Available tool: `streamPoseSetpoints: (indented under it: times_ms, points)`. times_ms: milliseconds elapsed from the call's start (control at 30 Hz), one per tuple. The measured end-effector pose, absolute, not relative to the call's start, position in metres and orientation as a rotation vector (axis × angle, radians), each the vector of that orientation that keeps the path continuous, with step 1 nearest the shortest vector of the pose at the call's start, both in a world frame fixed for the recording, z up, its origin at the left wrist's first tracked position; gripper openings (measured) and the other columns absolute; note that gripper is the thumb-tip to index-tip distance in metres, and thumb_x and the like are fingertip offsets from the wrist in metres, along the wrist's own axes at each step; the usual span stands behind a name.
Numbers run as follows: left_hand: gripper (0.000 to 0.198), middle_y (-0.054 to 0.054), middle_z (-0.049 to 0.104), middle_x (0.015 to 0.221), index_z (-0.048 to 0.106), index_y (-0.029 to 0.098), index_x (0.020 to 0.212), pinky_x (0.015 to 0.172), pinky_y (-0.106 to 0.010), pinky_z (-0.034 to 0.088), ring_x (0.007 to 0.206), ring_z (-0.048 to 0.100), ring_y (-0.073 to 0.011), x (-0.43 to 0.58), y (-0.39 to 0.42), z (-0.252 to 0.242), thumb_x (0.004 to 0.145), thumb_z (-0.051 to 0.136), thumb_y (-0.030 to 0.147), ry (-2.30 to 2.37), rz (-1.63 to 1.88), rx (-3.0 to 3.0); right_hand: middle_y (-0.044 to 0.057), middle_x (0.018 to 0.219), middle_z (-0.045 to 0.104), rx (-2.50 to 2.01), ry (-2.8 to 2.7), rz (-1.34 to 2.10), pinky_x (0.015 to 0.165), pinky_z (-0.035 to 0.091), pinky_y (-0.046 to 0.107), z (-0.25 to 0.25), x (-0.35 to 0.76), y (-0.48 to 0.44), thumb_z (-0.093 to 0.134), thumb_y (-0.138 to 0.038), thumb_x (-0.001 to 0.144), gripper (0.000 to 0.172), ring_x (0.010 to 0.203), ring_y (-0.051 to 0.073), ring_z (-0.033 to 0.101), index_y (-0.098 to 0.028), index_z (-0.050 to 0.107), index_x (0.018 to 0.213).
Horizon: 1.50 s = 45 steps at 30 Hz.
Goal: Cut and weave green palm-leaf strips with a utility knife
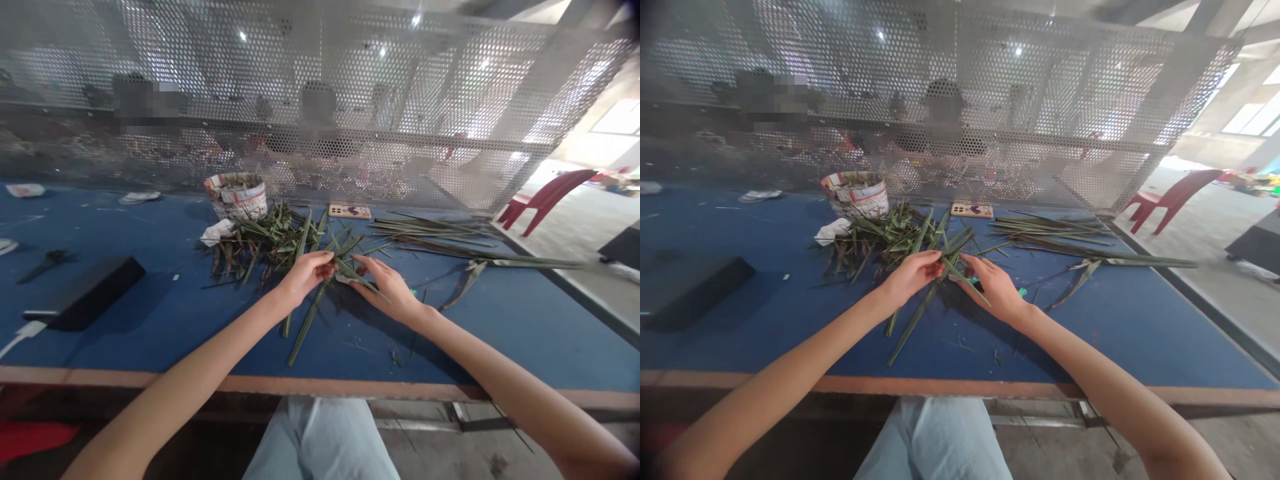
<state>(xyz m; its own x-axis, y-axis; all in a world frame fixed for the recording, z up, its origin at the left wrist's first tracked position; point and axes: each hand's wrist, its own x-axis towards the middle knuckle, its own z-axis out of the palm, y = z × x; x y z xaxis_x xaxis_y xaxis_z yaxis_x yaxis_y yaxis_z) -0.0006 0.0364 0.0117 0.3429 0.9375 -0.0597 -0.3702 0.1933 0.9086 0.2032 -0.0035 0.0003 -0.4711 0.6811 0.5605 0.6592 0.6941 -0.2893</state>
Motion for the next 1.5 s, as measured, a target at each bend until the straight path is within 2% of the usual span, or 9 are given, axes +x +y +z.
streamPoseSetpoints:
  times_ms: [67, 200, 367, 500, 600, 667, 867, 1000, 1500]
  points:
    - [0.014, -0.003, 0.064, 0.068, 0.067, 0.013, 0.073, 0.065, -0.025, 0.042, 0.064, 0.057, -0.0108, -0.001, 0.037, 0.009, 0.069, 0.073, 0.024, 0.753, 1.016, 0.998, 0.008, 0.096, 0.065, -0.890, -2.119, 0.212, 0.081, 0.049, 0.033, 0.003, 0.199, -0.010, 0.048, -0.030, 0.093, 0.044, 0.088, 0.019, 0.061, -0.019, 0.039, 0.135]
    - [0.015, -0.003, 0.063, 0.065, 0.066, 0.013, 0.070, 0.062, -0.024, 0.039, 0.060, 0.053, -0.0103, -0.001, 0.038, 0.008, 0.070, 0.072, 0.026, 0.803, 0.985, 1.100, 0.007, 0.097, 0.066, -0.770, -2.066, 0.347, 0.079, 0.048, 0.031, 0.006, 0.193, -0.020, 0.046, -0.024, 0.095, 0.025, 0.087, 0.017, 0.061, -0.021, 0.058, 0.117]
    - [0.015, -0.003, 0.063, 0.064, 0.066, 0.014, 0.069, 0.064, -0.025, 0.039, 0.061, 0.053, -0.0107, 0.001, 0.034, 0.011, 0.071, 0.072, 0.027, 0.839, 0.957, 1.121, 0.006, 0.086, 0.069, -0.793, -1.973, 0.471, 0.074, 0.047, 0.030, 0.008, 0.193, -0.022, 0.054, -0.030, 0.091, 0.019, 0.080, 0.017, 0.061, -0.021, 0.070, 0.094]
    - [0.013, -0.003, 0.063, 0.065, 0.066, 0.014, 0.069, 0.065, -0.025, 0.038, 0.061, 0.053, -0.0106, 0.002, 0.031, 0.013, 0.072, 0.071, 0.026, 0.843, 0.962, 1.137, 0.004, 0.066, 0.065, -0.899, -1.825, 0.739, 0.062, 0.044, 0.027, 0.008, 0.190, -0.019, 0.055, -0.041, 0.089, 0.033, 0.064, 0.014, 0.056, -0.017, 0.072, 0.074]
    - [0.012, -0.002, 0.063, 0.065, 0.066, 0.014, 0.069, 0.065, -0.025, 0.039, 0.061, 0.054, -0.0102, 0.003, 0.030, 0.014, 0.070, 0.071, 0.025, 0.839, 0.965, 1.115, 0.001, 0.053, 0.054, -0.962, -1.743, 1.028, 0.050, 0.035, 0.024, 0.009, 0.189, -0.015, 0.049, -0.050, 0.089, 0.046, 0.050, 0.010, 0.045, -0.014, 0.072, 0.074]
    - [0.012, -0.002, 0.062, 0.065, 0.066, 0.013, 0.069, 0.064, -0.024, 0.039, 0.061, 0.054, -0.0101, 0.003, 0.029, 0.014, 0.069, 0.072, 0.024, 0.840, 0.971, 1.092, -0.001, 0.049, 0.048, -0.975, -1.736, 1.157, 0.048, 0.030, 0.024, 0.009, 0.190, -0.013, 0.049, -0.053, 0.088, 0.050, 0.048, 0.009, 0.040, -0.012, 0.071, 0.072]
    - [0.012, -0.002, 0.063, 0.062, 0.067, 0.013, 0.069, 0.063, -0.024, 0.039, 0.060, 0.055, -0.0103, 0.006, 0.026, 0.015, 0.069, 0.072, 0.024, 0.854, 0.973, 1.051, -0.003, 0.048, 0.043, -1.000, -1.735, 1.367, 0.049, 0.025, 0.023, 0.009, 0.193, -0.010, 0.054, -0.051, 0.085, 0.046, 0.048, 0.007, 0.035, -0.010, 0.072, 0.072]
    - [0.014, -0.002, 0.063, 0.064, 0.066, 0.014, 0.068, 0.063, -0.025, 0.040, 0.062, 0.055, -0.0108, 0.006, 0.026, 0.014, 0.068, 0.074, 0.026, 0.839, 0.959, 1.061, -0.003, 0.048, 0.042, -0.993, -1.743, 1.416, 0.049, 0.023, 0.023, 0.009, 0.192, -0.010, 0.055, -0.048, 0.085, 0.043, 0.048, 0.007, 0.034, -0.011, 0.071, 0.069]
    - [0.019, -0.002, 0.064, 0.069, 0.068, 0.016, 0.076, 0.069, -0.026, 0.042, 0.067, 0.057, -0.0123, 0.004, 0.023, 0.017, 0.072, 0.071, 0.034, 0.893, 0.993, 1.232, -0.005, 0.049, 0.037, -0.999, -1.731, 1.345, 0.049, 0.020, 0.024, 0.005, 0.189, -0.013, 0.048, -0.051, 0.089, 0.046, 0.047, 0.007, 0.029, -0.011, 0.067, 0.078]
